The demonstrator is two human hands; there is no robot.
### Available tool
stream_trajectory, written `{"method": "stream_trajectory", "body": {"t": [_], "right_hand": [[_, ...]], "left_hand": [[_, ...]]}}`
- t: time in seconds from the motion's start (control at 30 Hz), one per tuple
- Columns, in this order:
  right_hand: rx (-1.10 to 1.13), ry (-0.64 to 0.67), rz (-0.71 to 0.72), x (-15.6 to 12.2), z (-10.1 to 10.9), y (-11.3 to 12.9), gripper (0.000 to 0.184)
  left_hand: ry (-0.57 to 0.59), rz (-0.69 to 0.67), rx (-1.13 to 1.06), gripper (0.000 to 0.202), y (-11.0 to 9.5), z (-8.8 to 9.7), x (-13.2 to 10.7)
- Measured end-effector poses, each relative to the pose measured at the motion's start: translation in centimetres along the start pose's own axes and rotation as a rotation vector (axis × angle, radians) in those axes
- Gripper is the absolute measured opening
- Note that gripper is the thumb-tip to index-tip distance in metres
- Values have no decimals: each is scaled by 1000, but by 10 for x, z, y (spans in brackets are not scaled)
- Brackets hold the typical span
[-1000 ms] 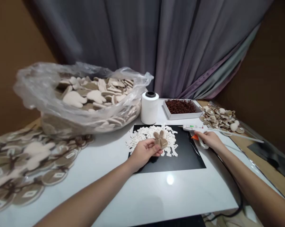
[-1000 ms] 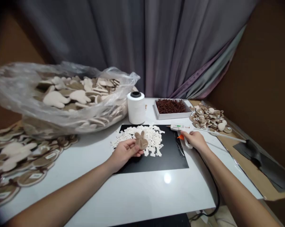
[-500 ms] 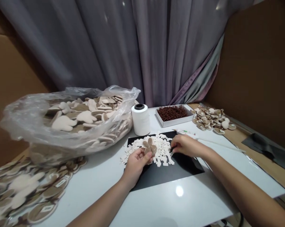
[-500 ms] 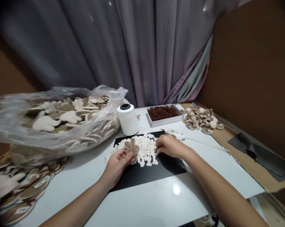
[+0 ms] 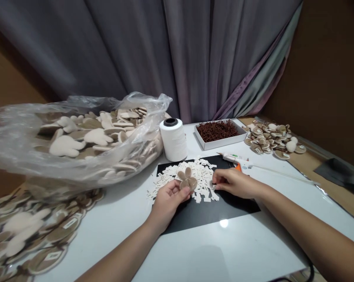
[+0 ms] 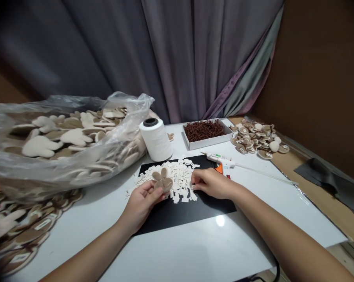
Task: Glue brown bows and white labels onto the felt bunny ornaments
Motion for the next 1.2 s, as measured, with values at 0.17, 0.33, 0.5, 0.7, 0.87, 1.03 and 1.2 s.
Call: {"method": "stream_trajectory", "body": {"t": [0.17, 0.33, 0.5, 0.7, 0.87, 1.03, 1.2], "right_hand": [[543, -16, -65, -4, -7, 17, 19], [719, -75, -89, -6, -17, 24, 24], [712, -84, -70, -7, -22, 22, 31], [427, -194, -62, -7, -16, 21, 29], [633, -158, -144, -5, -12, 16, 36], [786, 34, -231, -4, -30, 18, 38], [832, 47, -289, 1, -48, 18, 34]], "left_hand": [[34, 104, -13, 34, 3, -12, -9], [72, 120, 62, 33, 4, -18, -14], [102, 121, 95, 33, 5, -20, -14], [133, 107, 86, 30, 6, -21, -15], [131, 113, 58, 32, 7, -21, -15], [146, 95, 18, 31, 5, -23, -16], [157, 85, -6, 30, 6, -26, -17]]}}
Point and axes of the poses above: each hand's wrist, its own x-axis towards the middle knuckle, its own z-axis out of the back of the hand, y = z × x, the point moved 6 cm from there along x, towards the middle knuckle, and after that the axes turned 6 degrees about -x, right-handed, at the moved point
